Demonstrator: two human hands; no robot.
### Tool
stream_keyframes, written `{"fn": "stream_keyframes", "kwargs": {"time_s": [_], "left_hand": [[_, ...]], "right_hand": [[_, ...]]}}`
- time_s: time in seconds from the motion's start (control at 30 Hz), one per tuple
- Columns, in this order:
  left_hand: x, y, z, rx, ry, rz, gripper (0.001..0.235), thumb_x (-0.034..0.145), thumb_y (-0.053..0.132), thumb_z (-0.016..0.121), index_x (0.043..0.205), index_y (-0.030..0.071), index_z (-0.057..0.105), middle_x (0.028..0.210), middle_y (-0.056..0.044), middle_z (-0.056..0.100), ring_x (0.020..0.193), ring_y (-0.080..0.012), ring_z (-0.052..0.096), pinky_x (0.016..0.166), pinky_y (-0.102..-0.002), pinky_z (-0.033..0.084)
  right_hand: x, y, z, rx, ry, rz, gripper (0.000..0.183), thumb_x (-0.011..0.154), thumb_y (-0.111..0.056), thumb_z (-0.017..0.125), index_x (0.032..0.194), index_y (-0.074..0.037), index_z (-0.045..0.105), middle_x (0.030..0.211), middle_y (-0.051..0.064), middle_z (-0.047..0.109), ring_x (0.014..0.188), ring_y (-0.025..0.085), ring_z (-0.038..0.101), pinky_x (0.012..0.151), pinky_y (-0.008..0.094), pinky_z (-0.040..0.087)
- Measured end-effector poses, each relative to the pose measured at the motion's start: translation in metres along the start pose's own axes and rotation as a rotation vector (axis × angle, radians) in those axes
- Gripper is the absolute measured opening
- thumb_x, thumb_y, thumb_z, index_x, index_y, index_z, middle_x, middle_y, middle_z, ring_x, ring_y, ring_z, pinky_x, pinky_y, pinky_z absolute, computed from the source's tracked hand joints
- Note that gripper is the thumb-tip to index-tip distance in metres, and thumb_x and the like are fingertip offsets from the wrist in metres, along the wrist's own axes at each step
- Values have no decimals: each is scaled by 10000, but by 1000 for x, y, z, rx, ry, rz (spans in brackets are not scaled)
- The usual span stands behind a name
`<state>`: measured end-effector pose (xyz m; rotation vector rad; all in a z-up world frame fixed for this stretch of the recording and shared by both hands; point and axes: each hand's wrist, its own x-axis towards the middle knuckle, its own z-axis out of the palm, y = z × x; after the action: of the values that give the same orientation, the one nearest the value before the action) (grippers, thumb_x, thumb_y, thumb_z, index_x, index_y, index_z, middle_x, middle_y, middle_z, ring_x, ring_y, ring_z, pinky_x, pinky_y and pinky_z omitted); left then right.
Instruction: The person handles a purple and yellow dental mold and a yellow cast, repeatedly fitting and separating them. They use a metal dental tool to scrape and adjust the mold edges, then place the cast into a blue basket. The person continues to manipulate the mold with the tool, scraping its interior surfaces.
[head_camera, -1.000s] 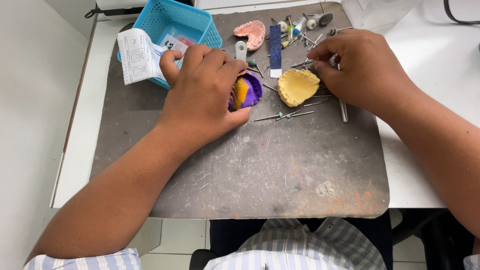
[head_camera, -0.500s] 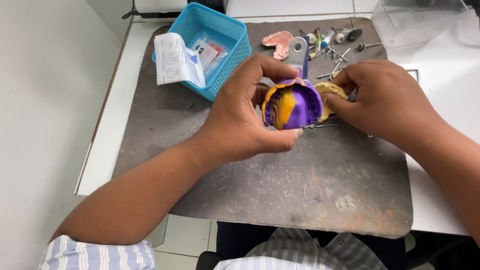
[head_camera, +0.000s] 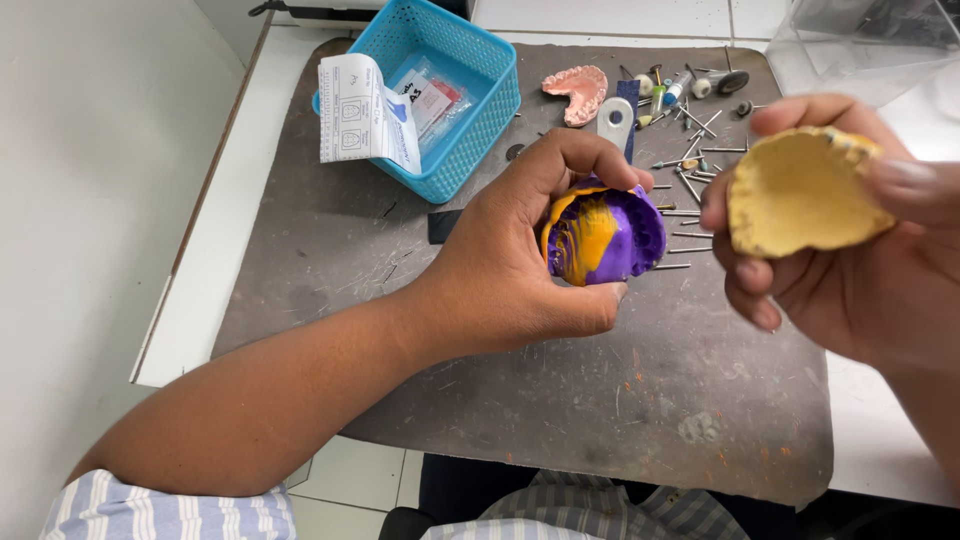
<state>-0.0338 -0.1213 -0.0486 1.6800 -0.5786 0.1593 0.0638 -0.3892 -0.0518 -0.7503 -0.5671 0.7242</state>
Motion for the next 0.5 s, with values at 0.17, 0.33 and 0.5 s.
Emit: {"fn": "stream_keyframes", "kwargs": {"time_s": [0.17, 0.33, 0.5], "left_hand": [[-3, 3, 2, -41, 14, -142, 840, 815, 54, 780, 1495, 71, 286, 1455, -175, 596, 1330, -199, 655, 1174, -312, 566], [-2, 5, 4, -101, 34, -175, 873, 827, 59, 775, 1518, 42, 243, 1489, -216, 607, 1350, -220, 665, 1181, -326, 557], [-1, 9, 4, 129, 55, -127, 854, 831, 134, 810, 1496, 49, 281, 1379, -169, 677, 1332, -206, 677, 1178, -312, 521]], "right_hand": [[-9, 3, 19, -102, 16, 19, 508, 1000, -253, 601, 1397, -17, 389, 1225, 342, 544, 930, 336, 644, 628, 452, 598], [-7, 8, 34, -592, 72, -68, 671, 995, -362, 675, 1489, -35, 360, 1284, 231, 580, 1025, 268, 663, 762, 426, 639], [-5, 13, 42, -781, 121, -102, 744, 879, -340, 812, 1443, -28, 440, 1274, 137, 644, 1116, 186, 702, 917, 350, 640]]}}
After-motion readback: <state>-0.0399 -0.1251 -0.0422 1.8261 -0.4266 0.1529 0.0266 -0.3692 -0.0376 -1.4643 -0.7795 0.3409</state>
